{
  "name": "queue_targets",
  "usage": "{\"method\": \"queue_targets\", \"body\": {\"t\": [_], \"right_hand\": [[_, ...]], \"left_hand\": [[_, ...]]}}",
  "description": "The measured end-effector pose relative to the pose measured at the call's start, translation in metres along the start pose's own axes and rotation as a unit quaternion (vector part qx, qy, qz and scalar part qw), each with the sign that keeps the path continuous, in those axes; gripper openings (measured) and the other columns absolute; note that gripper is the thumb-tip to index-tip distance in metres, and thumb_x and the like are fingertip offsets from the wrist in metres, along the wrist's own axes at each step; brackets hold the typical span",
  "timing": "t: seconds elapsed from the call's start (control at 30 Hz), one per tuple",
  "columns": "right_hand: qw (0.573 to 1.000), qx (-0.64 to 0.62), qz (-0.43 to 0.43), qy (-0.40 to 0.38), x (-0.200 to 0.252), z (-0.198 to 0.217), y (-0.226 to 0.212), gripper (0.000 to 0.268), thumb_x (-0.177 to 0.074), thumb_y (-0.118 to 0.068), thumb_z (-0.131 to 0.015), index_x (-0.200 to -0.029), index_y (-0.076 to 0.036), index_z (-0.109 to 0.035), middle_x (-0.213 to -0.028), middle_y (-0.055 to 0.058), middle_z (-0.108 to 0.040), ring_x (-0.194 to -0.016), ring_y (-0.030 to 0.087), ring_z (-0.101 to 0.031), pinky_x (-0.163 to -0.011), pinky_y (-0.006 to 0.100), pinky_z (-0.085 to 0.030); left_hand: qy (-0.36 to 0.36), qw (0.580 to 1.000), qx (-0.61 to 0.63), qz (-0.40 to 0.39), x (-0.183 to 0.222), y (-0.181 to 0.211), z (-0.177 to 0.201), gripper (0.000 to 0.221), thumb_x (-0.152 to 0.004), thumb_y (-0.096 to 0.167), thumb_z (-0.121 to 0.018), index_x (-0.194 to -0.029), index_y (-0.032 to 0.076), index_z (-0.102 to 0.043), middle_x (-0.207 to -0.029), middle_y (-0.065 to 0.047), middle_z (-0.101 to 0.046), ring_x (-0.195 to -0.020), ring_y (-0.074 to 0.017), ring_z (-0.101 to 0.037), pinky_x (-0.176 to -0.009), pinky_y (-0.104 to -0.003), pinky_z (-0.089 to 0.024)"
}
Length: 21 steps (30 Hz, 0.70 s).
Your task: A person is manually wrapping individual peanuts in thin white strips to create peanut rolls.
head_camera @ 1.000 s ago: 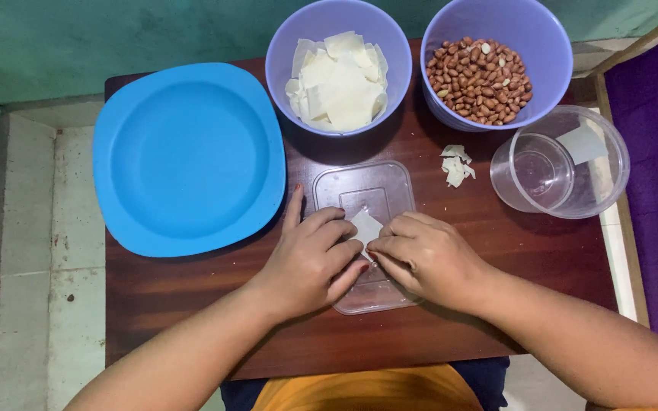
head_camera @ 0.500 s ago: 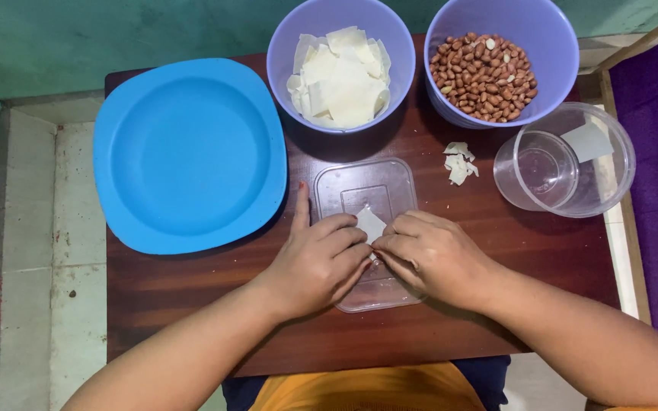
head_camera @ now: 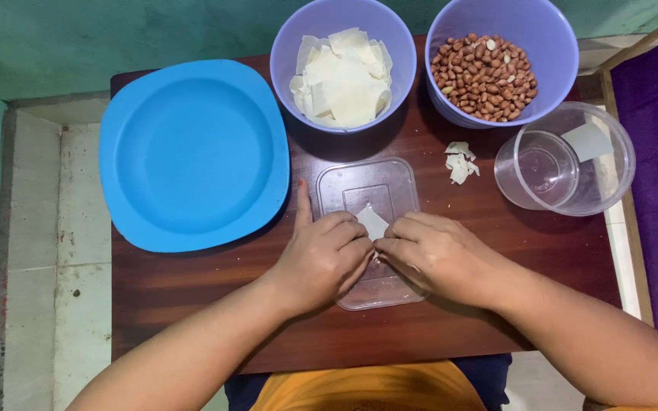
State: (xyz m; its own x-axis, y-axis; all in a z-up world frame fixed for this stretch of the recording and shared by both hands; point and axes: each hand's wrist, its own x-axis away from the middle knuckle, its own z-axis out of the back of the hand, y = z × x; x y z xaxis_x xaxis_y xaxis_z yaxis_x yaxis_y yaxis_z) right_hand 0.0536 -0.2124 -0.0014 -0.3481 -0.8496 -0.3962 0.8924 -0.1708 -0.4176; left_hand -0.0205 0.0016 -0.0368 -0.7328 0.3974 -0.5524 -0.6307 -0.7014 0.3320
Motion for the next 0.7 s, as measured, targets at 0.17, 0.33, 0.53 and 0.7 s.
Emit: {"method": "queue_targets", "body": {"t": [0.17,0.33,0.53,0.7], "right_hand": [[0.997,0.065,0.042,0.002,0.007,-0.007,0.006,0.012,-0.096,-0.014,-0.064,-0.089,-0.006,-0.069,-0.081,0.008,-0.062,-0.071,0.027,-0.065,-0.059,0.037,-0.054],[0.991,0.115,0.072,0.008,0.013,-0.015,0.012,0.016,-0.098,-0.019,-0.063,-0.09,-0.007,-0.068,-0.08,0.007,-0.059,-0.069,0.025,-0.061,-0.059,0.035,-0.052],[0.991,0.109,0.074,0.011,0.011,-0.014,0.013,0.019,-0.1,-0.021,-0.061,-0.09,-0.006,-0.068,-0.08,0.006,-0.058,-0.068,0.024,-0.061,-0.057,0.034,-0.051],[0.996,0.08,0.046,0.009,0.009,-0.012,0.011,0.017,-0.097,-0.019,-0.062,-0.088,-0.006,-0.069,-0.078,0.006,-0.058,-0.068,0.025,-0.061,-0.057,0.034,-0.051]], "left_hand": [[-0.009,1.0,0.007,0.009,-0.002,0.0,0.003,0.011,-0.092,0.018,-0.069,-0.091,0.008,-0.075,-0.091,-0.009,-0.071,-0.099,-0.0285,-0.067,-0.108,-0.087,-0.004],[-0.007,1.0,0.016,0.004,-0.001,-0.002,0.004,0.011,-0.091,0.017,-0.068,-0.091,0.008,-0.074,-0.092,-0.008,-0.071,-0.099,-0.0284,-0.066,-0.109,-0.087,-0.003],[-0.006,0.999,0.038,0.007,-0.007,0.002,0.014,0.013,-0.09,0.02,-0.071,-0.093,0.008,-0.075,-0.095,-0.009,-0.072,-0.101,-0.029,-0.067,-0.11,-0.085,-0.001],[-0.005,1.0,0.021,0.014,-0.006,0.003,0.01,0.011,-0.089,0.018,-0.072,-0.092,0.008,-0.077,-0.094,-0.008,-0.073,-0.1,-0.0279,-0.067,-0.109,-0.087,-0.001]]}}
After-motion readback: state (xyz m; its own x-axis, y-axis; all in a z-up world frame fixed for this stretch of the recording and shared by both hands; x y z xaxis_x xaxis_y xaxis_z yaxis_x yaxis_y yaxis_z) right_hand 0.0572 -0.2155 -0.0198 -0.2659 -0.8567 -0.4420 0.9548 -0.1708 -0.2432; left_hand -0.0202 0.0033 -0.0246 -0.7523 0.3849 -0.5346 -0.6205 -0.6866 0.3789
